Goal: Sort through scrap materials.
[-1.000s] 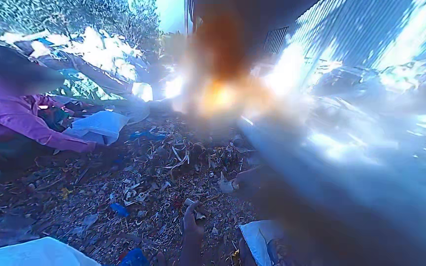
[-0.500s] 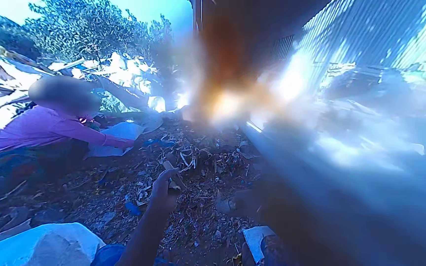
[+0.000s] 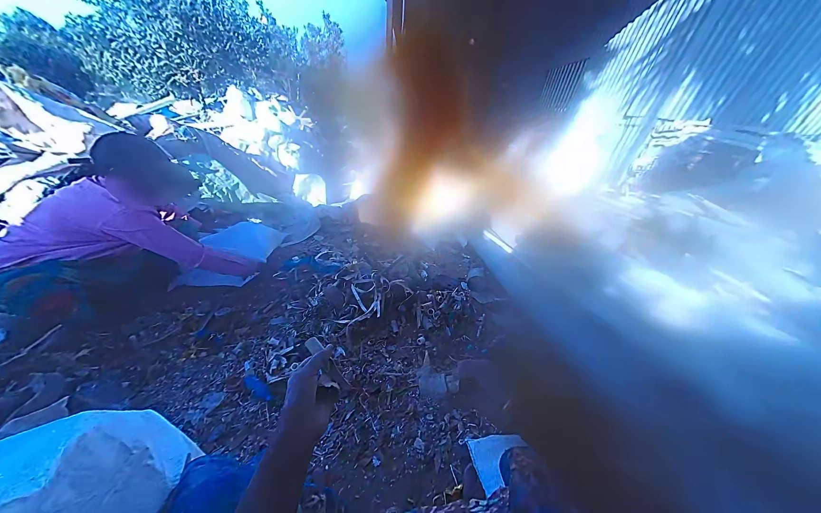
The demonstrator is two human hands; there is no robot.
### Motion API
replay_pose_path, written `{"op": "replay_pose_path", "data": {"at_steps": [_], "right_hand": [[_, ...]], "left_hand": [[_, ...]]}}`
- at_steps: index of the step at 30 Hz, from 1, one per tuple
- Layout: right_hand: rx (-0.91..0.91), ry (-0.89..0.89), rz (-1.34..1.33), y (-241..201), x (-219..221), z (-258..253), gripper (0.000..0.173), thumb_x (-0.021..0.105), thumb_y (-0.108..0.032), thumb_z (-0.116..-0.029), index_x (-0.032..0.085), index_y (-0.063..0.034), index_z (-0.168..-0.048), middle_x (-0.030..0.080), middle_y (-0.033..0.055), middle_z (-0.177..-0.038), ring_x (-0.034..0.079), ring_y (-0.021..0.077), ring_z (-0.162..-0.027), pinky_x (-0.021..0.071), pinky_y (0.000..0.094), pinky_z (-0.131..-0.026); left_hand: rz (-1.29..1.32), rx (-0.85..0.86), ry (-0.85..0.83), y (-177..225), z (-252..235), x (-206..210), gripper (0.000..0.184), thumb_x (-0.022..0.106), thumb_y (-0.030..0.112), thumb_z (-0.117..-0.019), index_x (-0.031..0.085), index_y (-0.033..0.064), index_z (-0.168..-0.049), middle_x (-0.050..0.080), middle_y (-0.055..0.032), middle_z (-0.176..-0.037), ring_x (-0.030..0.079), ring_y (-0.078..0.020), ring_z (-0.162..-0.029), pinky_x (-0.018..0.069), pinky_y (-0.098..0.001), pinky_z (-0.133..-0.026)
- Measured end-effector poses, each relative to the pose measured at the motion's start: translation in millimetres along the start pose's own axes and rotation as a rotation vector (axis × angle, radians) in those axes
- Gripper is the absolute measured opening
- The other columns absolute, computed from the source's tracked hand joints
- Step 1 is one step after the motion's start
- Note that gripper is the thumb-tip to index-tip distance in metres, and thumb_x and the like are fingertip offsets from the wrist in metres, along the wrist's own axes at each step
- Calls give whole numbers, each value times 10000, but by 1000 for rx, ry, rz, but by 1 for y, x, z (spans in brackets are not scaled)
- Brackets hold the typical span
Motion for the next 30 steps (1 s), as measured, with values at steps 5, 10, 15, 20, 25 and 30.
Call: {"op": "replay_pose_path", "data": {"at_steps": [5,10,15,20,25,30], "right_hand": [[-70,-1,-43,-5,-3,6,67,478,-2,-1001,541,-25,-996,678,106,-871,717,211,-786,622,380,-729],[-113,53,-101,-11,1,17,86,461,4,-1009,533,-20,-969,673,125,-858,709,217,-751,620,363,-700],[-106,100,-162,-12,4,23,71,455,6,-1014,524,-3,-1026,668,139,-888,714,216,-763,624,356,-699],[-98,97,-164,-12,-1,24,80,446,-10,-1025,524,-14,-1005,669,124,-869,713,202,-755,622,346,-703],[-120,106,-174,-12,-7,25,94,447,-17,-1022,528,-28,-977,687,111,-849,723,197,-747,624,342,-690],[-130,114,-216,-12,-12,23,77,451,4,-1006,522,-17,-983,670,130,-855,714,214,-744,625,349,-672]], "left_hand": [[-38,3,9,-3,-2,-2,267,550,236,-1037,539,70,-1246,582,-90,-990,596,-171,-808,525,-340,-689],[-35,5,30,0,1,-5,290,540,254,-1043,538,64,-1262,585,-100,-1015,598,-181,-832,522,-349,-696],[-61,16,12,5,5,-6,251,486,283,-1077,551,54,-1159,598,-62,-855,592,-122,-677,513,-276,-595],[-99,29,17,4,1,-7,270,485,286,-1079,563,35,-1140,605,-66,-867,594,-140,-704,520,-302,-627],[-86,44,45,0,-2,-7,208,505,267,-1065,552,70,-1110,566,-34,-769,577,-124,-629,507,-279,-570],[-83,39,34,1,-6,-8,304,534,267,-1055,544,39,-1256,613,-80,-965,604,-147,-801,527,-321,-701]]}}
Point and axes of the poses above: each hand's wrist, its own z-axis away from the middle knuckle, its own x-axis out of the palm, y = z × x, the point moved 5 cm from there along -z, towards the middle knuckle
